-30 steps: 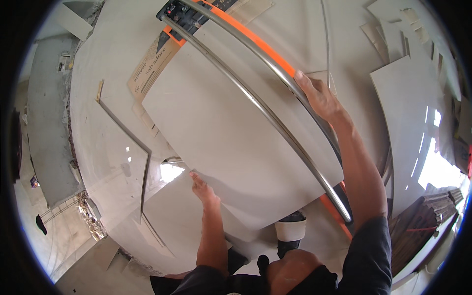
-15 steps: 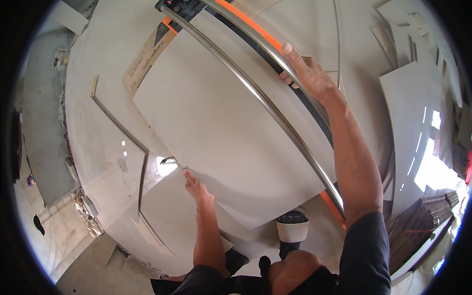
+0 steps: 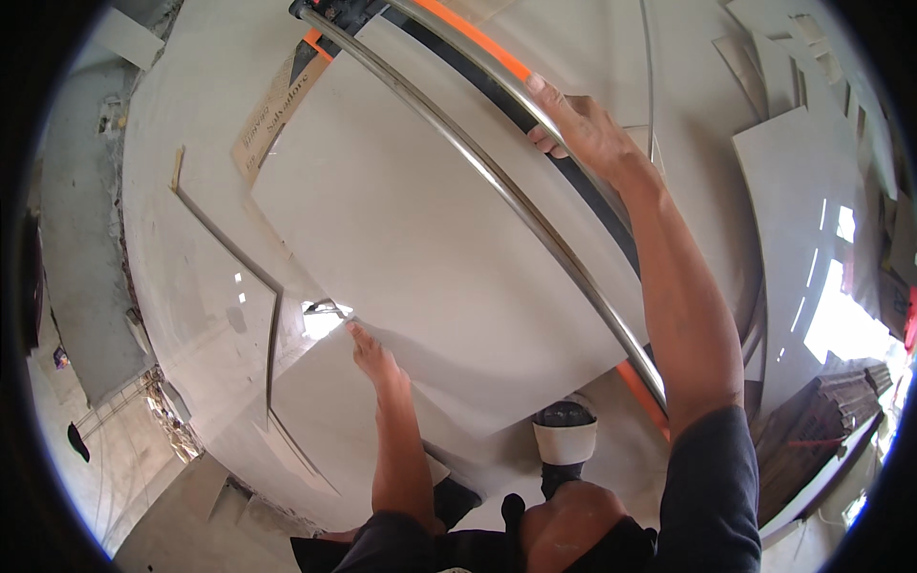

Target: The person removes loose debris from a floor area, positions and adjusts large white floor tiles, measures the floor and tiles with a tape measure, and uses a tile cutter to trim a tile to fit the space.

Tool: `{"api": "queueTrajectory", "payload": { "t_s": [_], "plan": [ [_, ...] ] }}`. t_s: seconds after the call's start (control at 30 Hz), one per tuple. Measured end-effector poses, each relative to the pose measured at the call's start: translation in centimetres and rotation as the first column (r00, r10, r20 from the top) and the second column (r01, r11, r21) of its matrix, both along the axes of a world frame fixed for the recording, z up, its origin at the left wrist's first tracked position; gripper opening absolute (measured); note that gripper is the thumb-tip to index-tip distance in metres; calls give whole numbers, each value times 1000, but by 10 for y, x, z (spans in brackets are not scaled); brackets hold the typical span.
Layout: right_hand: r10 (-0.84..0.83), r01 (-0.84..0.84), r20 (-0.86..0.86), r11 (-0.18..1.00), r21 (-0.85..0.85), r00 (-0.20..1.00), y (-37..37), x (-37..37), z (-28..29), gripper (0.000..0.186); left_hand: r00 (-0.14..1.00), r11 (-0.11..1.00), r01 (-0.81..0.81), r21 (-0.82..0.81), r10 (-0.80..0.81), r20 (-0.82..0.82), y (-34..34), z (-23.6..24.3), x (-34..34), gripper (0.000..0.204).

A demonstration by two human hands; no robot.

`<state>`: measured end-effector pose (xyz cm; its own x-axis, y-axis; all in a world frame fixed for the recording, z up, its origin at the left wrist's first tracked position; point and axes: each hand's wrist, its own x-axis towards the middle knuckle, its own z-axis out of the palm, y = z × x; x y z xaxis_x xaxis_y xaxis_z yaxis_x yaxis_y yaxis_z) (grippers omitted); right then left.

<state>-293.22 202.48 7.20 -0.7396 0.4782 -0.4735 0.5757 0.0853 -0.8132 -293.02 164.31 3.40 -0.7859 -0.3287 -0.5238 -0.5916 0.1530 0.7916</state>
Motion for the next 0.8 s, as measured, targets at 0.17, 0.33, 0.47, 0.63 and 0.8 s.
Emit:
{"api": "queueTrajectory", "payload": {
  "t_s": [0.17,0.33,0.47,0.63,0.8],
  "plan": [
    [77,-56,-142,987,151,987,5,13,11,95,994,987,113,-112,-111,25,-11,-8,-2,75],
    [5,56,-180,943,329,984,17,129,23,74,992,992,101,-76,-94,84,-28,-14,-3,82],
    [-230,224,2,950,218,973,19,248,49,79,990,988,129,89,-133,38,-27,-9,10,84],
    [-186,96,198,915,392,962,-35,313,87,39,965,957,259,-128,-253,62,-29,-5,45,83],
    [155,-299,326,838,457,933,-109,312,74,42,950,932,308,-193,-310,17,-35,-18,55,81]
  ]
}}
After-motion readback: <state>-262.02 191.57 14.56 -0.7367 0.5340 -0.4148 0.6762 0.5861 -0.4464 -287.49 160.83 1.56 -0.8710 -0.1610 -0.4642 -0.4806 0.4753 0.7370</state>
